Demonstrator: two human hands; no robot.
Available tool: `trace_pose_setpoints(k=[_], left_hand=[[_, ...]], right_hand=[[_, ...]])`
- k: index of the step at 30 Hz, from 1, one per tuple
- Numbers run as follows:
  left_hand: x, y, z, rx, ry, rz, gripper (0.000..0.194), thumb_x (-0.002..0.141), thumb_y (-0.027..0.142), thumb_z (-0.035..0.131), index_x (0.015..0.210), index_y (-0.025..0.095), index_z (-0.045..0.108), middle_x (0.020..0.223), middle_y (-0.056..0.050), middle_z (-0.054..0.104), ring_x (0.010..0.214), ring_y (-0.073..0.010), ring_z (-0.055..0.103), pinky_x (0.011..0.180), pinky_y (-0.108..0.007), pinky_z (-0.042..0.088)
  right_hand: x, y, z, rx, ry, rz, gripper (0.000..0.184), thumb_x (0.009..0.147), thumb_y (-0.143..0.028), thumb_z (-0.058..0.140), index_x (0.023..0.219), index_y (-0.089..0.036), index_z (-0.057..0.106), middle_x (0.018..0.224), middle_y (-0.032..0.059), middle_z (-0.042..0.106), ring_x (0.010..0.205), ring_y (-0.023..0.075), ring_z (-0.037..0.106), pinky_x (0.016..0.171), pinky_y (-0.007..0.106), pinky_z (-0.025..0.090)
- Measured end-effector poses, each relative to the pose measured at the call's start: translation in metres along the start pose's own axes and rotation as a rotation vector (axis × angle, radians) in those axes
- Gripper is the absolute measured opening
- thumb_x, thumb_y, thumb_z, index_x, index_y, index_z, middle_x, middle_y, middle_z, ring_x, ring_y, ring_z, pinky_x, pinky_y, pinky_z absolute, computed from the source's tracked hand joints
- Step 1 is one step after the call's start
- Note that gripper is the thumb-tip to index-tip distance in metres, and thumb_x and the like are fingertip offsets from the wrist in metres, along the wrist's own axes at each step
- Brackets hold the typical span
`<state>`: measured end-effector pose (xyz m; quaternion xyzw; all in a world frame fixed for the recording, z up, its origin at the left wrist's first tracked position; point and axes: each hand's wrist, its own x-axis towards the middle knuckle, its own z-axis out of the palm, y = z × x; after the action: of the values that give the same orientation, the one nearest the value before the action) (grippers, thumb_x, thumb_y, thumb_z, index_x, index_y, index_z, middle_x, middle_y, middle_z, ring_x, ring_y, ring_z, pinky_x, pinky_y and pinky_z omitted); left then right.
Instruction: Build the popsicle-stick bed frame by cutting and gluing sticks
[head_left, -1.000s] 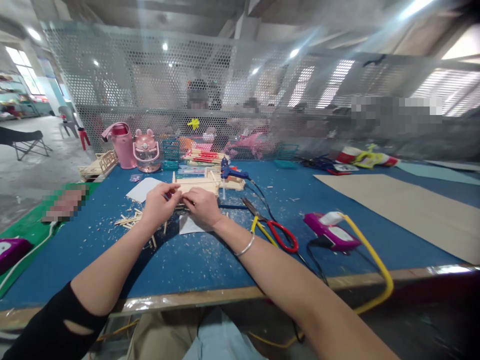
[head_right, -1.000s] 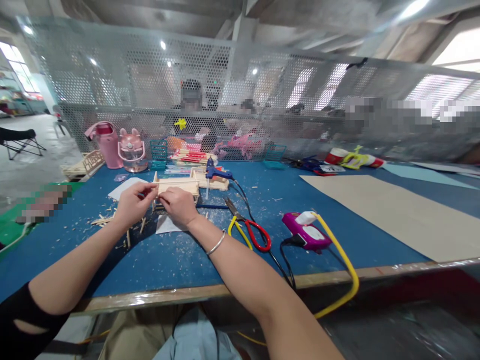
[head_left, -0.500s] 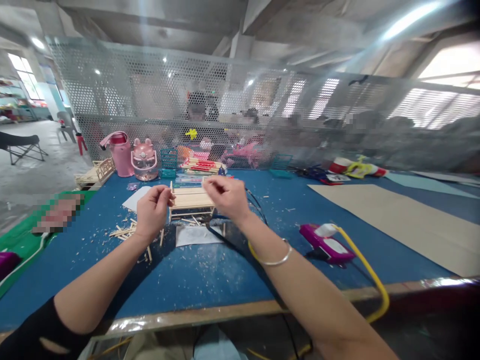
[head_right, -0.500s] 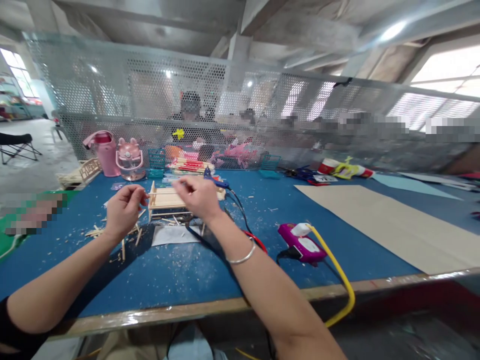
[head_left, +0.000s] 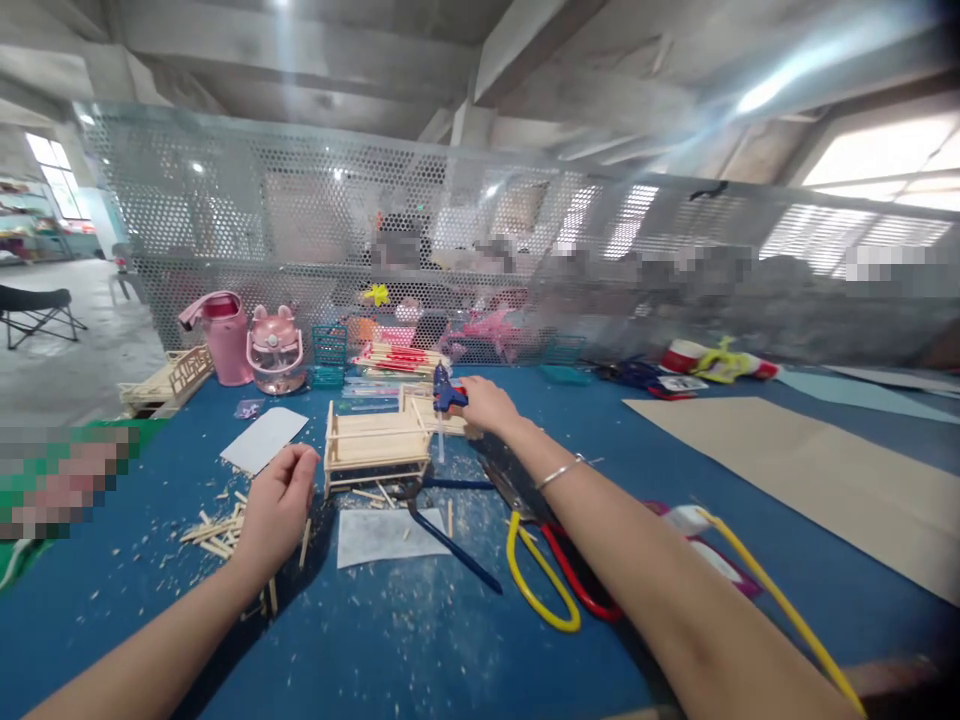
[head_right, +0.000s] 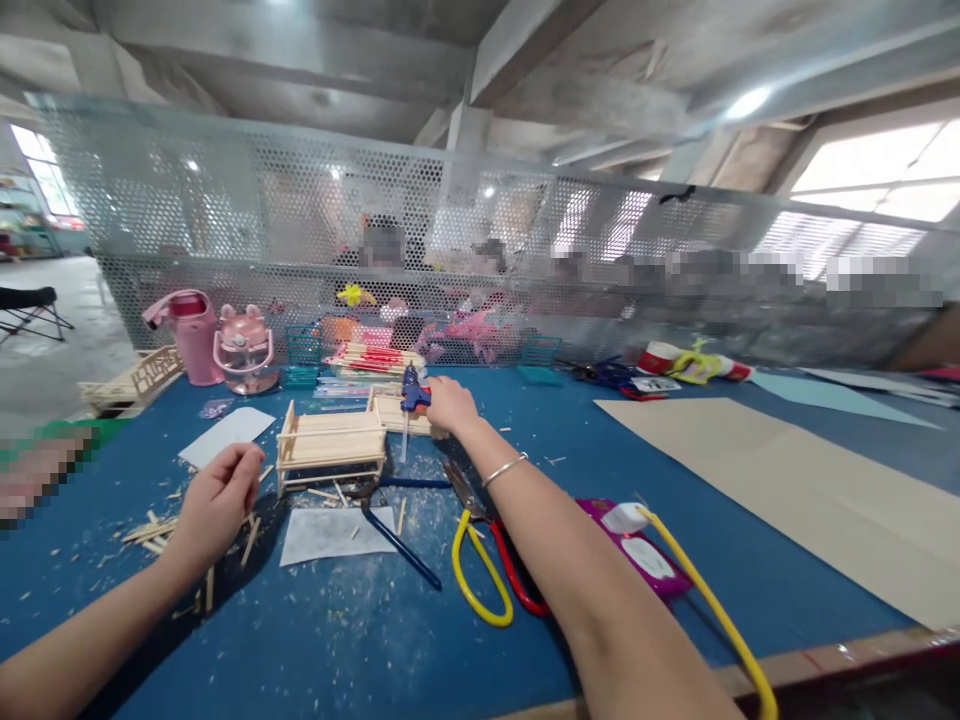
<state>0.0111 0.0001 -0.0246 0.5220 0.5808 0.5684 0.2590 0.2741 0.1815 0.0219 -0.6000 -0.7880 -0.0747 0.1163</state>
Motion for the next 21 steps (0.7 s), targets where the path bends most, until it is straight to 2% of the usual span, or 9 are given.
trace_pose_setpoints(k=[6,11,15,18,21], left_hand=[[-0.002,0.001,0.002,-0.097,0.024,-0.074,0.030,0.079,0.050,0.045,0.078,0.020,0.049,0.046,0.007,0.038,0.041,-0.0082,0.035,0.039,-0.018,0.029],[0.000,0.004,0.000,-0.072,0.040,-0.089,0.034,0.079,0.053,0.043,0.070,0.020,0.047,0.050,0.006,0.042,0.042,-0.0082,0.038,0.040,-0.018,0.033],[0.002,0.003,-0.001,-0.043,0.074,-0.082,0.042,0.074,0.059,0.045,0.073,0.018,0.054,0.071,-0.001,0.057,0.063,-0.0137,0.053,0.054,-0.023,0.045],[0.005,-0.003,-0.001,-0.042,0.053,-0.102,0.047,0.073,0.060,0.044,0.082,0.017,0.059,0.083,-0.006,0.062,0.078,-0.0182,0.057,0.065,-0.027,0.048],[0.007,-0.009,-0.001,-0.030,0.002,-0.124,0.047,0.074,0.059,0.043,0.083,0.017,0.060,0.087,-0.007,0.064,0.084,-0.0196,0.058,0.074,-0.031,0.047]], right_hand=[[0.009,0.000,0.011,0.077,-0.028,0.007,0.035,0.072,-0.021,0.054,0.106,-0.016,0.058,0.105,0.0146,0.057,0.091,0.0230,0.057,0.074,0.028,0.040],[0.013,0.008,0.007,0.245,-0.004,0.087,0.025,0.069,-0.028,0.055,0.089,-0.017,0.065,0.091,0.0103,0.066,0.086,0.0217,0.059,0.069,0.024,0.040],[0.013,0.015,0.006,0.453,0.043,0.167,0.021,0.069,-0.033,0.057,0.078,-0.015,0.066,0.075,0.0080,0.067,0.070,0.0186,0.061,0.060,0.023,0.041],[0.011,0.019,0.007,0.650,0.104,0.222,0.032,0.074,-0.042,0.051,0.078,-0.013,0.064,0.066,0.0060,0.065,0.051,0.0134,0.056,0.051,0.022,0.041],[0.005,0.018,0.001,0.822,0.207,0.264,0.045,0.081,-0.051,0.037,0.091,-0.012,0.059,0.083,0.0082,0.067,0.044,0.0082,0.051,0.046,0.021,0.041]])
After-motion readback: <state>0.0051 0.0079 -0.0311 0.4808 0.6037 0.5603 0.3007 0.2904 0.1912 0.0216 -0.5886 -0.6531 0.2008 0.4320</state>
